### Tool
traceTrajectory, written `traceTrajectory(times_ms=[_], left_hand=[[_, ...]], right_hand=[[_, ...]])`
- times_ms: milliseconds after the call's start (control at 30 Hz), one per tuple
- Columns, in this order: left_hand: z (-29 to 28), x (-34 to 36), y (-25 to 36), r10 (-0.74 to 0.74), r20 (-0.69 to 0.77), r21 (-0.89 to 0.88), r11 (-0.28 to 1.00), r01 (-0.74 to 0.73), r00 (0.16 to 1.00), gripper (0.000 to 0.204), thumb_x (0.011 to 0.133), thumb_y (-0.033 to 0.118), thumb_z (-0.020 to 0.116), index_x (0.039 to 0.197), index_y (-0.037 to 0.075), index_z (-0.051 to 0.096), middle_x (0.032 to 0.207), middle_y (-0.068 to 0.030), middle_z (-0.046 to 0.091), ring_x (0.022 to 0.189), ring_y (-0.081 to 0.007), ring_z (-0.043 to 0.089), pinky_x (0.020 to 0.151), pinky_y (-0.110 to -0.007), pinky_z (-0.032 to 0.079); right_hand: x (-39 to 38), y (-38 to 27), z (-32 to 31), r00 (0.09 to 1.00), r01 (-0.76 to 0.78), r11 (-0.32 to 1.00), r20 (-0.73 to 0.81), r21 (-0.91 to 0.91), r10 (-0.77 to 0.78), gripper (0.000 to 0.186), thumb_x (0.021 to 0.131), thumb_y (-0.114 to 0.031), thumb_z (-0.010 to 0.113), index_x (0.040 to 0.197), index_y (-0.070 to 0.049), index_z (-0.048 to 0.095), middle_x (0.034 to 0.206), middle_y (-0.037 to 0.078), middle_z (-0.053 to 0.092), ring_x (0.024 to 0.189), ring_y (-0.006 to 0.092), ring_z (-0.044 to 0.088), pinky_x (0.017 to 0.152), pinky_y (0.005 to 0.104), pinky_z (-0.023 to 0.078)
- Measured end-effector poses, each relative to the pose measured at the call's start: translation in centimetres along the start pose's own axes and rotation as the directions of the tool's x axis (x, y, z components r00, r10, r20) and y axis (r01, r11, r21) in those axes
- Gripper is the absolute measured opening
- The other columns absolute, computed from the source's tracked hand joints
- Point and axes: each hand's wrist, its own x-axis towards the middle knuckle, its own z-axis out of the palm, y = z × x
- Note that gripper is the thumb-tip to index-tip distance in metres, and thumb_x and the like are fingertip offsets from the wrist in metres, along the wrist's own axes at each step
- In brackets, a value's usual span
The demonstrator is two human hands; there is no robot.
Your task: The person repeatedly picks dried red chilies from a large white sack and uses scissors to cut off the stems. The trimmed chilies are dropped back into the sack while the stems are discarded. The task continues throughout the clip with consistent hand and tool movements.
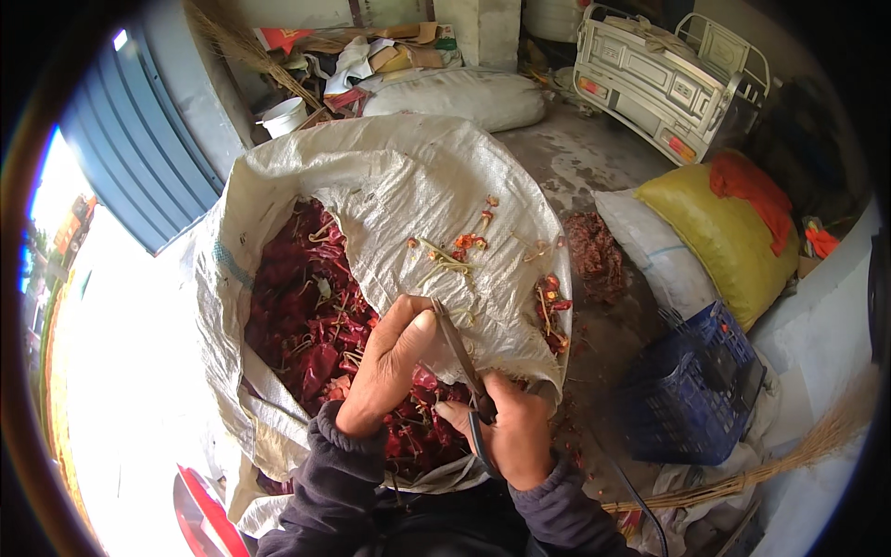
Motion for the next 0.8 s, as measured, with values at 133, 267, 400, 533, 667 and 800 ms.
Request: traceTrajectory(times_ms=[133,267,400,533,667,800], left_hand=[[0.0,0.2,-1.8,0.03,-0.006,-0.201,0.979,-0.03,1.0,0.021,0.107,0.022,0.057,0.115,0.003,0.062,0.092,0.0009,0.06,0.081,-0.0084,0.053,0.074,-0.026,0.045],[0.1,0.4,-2.3,0.042,0.009,-0.401,0.916,-0.035,0.999,0.016,0.105,0.018,0.061,0.114,0.006,0.063,0.092,-0.0013,0.062,0.077,-0.0106,0.052,0.068,-0.027,0.043],[0.1,0.4,-2.4,0.058,0.065,-0.596,0.803,-0.008,0.996,0.015,0.105,0.018,0.061,0.111,0.006,0.064,0.088,-0.0007,0.062,0.073,-0.0107,0.051,0.067,-0.027,0.042],[0.7,0.3,-1.9,0.079,0.083,-0.705,0.709,0.002,0.993,0.014,0.104,0.017,0.062,0.112,0.006,0.064,0.088,-0.0021,0.064,0.071,-0.0117,0.051,0.066,-0.028,0.041],[1.4,0.1,-1.3,0.11,0.062,-0.749,0.662,-0.027,0.992,0.013,0.104,0.015,0.062,0.113,0.005,0.064,0.088,-0.003,0.065,0.07,-0.0108,0.05,0.065,-0.027,0.04],[1.6,-0.3,-0.3,0.155,0.032,-0.771,0.633,-0.074,0.987,0.011,0.104,0.013,0.06,0.111,0.005,0.063,0.089,-0.0031,0.064,0.068,-0.0098,0.047,0.063,-0.025,0.039]], right_hand=[[-0.8,0.9,1.1,0.996,-0.081,0.944,0.046,0.319,0.07,0.035,0.091,-0.033,0.081,0.097,-0.003,0.064,0.065,0.004,0.058,0.055,0.0126,0.054,0.053,0.0312,0.043],[-1.3,1.3,1.1,0.922,-0.36,0.704,0.351,0.613,0.166,0.041,0.098,-0.042,0.073,0.105,-0.003,0.06,0.075,-0.002,0.054,0.054,0.0071,0.045,0.051,0.0239,0.036],[-2.0,1.2,1.1,0.843,-0.527,0.339,0.53,0.779,0.092,0.053,0.098,-0.048,0.069,0.118,-0.002,0.052,0.071,-0.001,0.049,0.053,0.0029,0.04,0.048,0.0209,0.034],[-2.0,1.1,1.7,0.836,-0.544,0.1,0.548,0.833,-0.014,0.068,0.092,-0.055,0.073,0.123,0.001,0.051,0.073,0.002,0.053,0.051,0.0054,0.043,0.044,0.0229,0.033],[-2.4,0.5,2.2,0.842,-0.537,0.016,0.537,0.843,-0.043,0.065,0.096,-0.058,0.067,0.122,-0.001,0.049,0.074,0.0,0.051,0.05,0.0042,0.038,0.044,0.0217,0.032],[-2.5,-0.8,2.1,0.839,-0.543,-0.046,0.541,0.838,-0.056,0.068,0.094,-0.059,0.068,0.123,-0.001,0.048,0.075,0.001,0.053,0.05,0.0052,0.039,0.044,0.023,0.032]])
